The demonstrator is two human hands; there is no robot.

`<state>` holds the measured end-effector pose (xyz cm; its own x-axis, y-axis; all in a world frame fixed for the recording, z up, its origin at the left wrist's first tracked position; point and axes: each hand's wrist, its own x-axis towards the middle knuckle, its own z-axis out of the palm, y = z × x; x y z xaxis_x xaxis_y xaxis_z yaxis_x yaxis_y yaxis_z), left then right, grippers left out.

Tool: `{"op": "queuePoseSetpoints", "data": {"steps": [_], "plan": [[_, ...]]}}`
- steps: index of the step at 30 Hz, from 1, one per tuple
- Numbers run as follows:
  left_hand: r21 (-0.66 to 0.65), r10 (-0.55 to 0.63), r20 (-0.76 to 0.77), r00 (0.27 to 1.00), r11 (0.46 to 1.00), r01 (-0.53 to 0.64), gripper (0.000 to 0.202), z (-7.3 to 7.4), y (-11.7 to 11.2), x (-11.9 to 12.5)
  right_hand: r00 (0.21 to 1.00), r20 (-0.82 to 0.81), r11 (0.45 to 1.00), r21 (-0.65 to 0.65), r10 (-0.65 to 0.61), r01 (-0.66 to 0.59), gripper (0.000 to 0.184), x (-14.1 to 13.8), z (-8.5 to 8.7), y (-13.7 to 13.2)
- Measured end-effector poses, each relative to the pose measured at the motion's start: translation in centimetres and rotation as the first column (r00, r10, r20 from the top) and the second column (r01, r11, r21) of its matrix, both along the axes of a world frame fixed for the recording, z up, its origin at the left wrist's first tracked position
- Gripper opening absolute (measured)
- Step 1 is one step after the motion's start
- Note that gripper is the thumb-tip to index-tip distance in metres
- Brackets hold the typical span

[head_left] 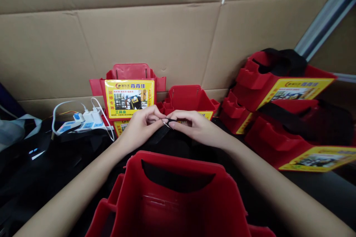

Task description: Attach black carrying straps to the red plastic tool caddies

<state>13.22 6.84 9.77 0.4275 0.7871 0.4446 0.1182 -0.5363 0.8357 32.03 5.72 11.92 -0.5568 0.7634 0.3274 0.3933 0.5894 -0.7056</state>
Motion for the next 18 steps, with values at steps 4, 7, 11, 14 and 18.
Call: {"op": "queuePoseSetpoints", "data": {"steps": [4, 7, 11, 14, 18], "plan": [[0.034, 0.043, 0.111, 0.993, 0.998, -0.047, 0.017, 0.0, -0.1, 0.1, 0.986, -0.153, 0.997, -0.054, -0.06, 0.052, 0.019, 0.0, 0.1, 0.1], [0.009, 0.047, 0.154, 0.987, 0.999, -0.049, 0.018, 0.1, -0.2, 0.1, 0.925, -0.341, 0.982, -0.138, -0.171, 0.131, 0.02, 0.0, 0.1, 0.3], [-0.026, 0.044, 0.167, 0.985, 0.999, -0.04, 0.021, 0.1, 0.0, 0.0, 0.751, -0.607, 0.957, -0.264, -0.261, 0.12, 0.013, 0.4, 0.6, 0.3], [-0.007, 0.035, 0.155, 0.987, 0.999, -0.035, 0.021, -0.1, 0.2, 0.0, 0.634, -0.714, 0.947, -0.304, -0.296, 0.1, 0.011, 1.2, 1.4, 0.5], [0.037, -0.013, 0.142, 0.99, 0.999, 0.008, 0.017, -0.4, 0.3, 0.0, 0.431, -0.825, 0.925, -0.372, -0.365, 0.073, 0.013, 2.4, 2.2, 1.3]]}}
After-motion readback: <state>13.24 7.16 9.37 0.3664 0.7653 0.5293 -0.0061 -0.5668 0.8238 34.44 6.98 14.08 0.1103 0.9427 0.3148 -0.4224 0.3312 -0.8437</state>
